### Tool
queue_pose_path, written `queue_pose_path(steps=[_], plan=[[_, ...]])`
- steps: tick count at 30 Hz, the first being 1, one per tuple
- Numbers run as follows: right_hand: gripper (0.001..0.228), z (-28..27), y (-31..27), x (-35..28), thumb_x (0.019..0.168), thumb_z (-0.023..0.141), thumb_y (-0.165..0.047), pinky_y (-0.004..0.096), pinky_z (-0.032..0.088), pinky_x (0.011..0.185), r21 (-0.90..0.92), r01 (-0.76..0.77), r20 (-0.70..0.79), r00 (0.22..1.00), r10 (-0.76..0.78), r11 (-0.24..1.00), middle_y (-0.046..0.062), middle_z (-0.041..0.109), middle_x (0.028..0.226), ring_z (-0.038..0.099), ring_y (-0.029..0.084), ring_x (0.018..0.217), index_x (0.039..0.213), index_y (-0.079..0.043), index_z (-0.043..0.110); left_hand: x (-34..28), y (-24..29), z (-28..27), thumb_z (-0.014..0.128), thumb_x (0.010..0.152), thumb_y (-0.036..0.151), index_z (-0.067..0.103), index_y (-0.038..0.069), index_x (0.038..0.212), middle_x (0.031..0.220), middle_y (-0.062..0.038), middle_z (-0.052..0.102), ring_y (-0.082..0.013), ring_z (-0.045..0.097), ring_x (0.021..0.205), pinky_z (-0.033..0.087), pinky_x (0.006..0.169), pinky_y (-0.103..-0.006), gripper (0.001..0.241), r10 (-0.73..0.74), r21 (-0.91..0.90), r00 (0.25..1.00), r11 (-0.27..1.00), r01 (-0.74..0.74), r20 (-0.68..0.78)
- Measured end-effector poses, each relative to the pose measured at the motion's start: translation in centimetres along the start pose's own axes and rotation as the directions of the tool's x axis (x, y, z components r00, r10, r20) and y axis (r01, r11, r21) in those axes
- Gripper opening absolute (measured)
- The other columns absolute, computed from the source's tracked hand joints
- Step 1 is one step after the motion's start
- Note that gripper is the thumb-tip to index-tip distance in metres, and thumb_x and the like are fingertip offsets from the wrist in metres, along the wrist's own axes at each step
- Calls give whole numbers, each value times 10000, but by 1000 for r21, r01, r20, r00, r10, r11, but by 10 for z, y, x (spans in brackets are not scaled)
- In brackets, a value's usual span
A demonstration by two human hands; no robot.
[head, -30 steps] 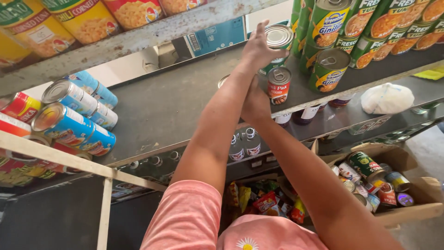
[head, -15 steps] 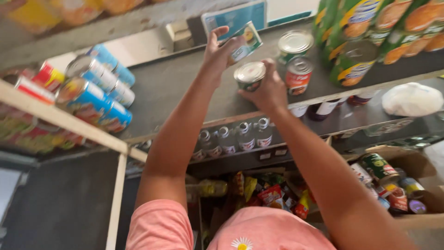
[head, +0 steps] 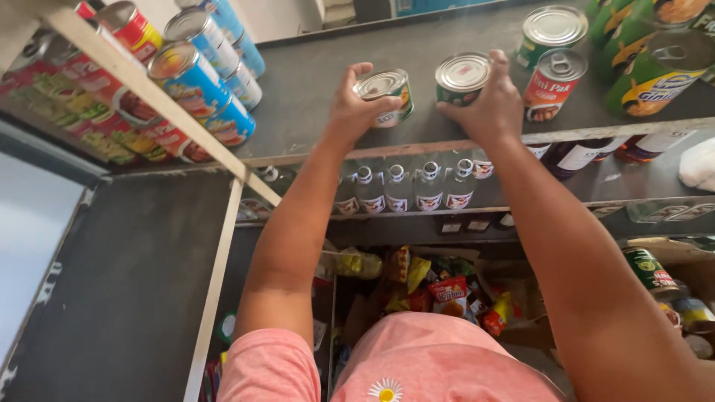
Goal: Organizing and rearranging various canned goods on metal shelves.
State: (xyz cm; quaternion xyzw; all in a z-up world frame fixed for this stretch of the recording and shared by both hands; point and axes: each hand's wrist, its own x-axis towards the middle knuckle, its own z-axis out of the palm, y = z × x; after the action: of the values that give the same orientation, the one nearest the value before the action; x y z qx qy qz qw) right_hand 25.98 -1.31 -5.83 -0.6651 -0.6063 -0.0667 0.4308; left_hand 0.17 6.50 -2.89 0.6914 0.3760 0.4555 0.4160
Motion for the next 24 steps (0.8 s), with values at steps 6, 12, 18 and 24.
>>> queue_pose_path(steps=[6,12,18,24], plan=[[1093,-4,0,-2,717,1001,-463,467,548,889,39,-25,26,999,24,999,203,723,1155,704,392,1040,1463,-19,337,-23,13,18,963,576,442,521,91,1360,1248,-158,696,-300,709,1130,558,964,-403,966,139,337,983,937,-92,-119],[1097,-7,5,0,685,1016,-453,465,545,919,61,-66,80,995,61,996,192,714,1202,695,394,1080,1463,-60,352,-35,-6,8,970,663,433,403,149,1516,1365,-162,669,-353,655,1277,528,1041,-434,1063,242,382,970,899,-214,-27],[1399,8,38,16,592,1020,-335,445,468,1051,199,-58,278,961,1,978,268,540,1463,574,432,1276,1611,-118,87,-27,-26,6,883,658,190,230,207,1631,1526,-200,541,-371,554,1410,460,1149,-420,1172,250,278,962,922,-271,109],[1319,21,60,20,699,937,-84,435,505,976,286,138,198,960,-199,948,363,421,1537,583,455,1231,1629,-88,2,-31,-22,6,838,603,129,115,235,1662,1553,-181,520,-361,519,1440,449,1150,-394,1286,155,284,982,942,-178,104]])
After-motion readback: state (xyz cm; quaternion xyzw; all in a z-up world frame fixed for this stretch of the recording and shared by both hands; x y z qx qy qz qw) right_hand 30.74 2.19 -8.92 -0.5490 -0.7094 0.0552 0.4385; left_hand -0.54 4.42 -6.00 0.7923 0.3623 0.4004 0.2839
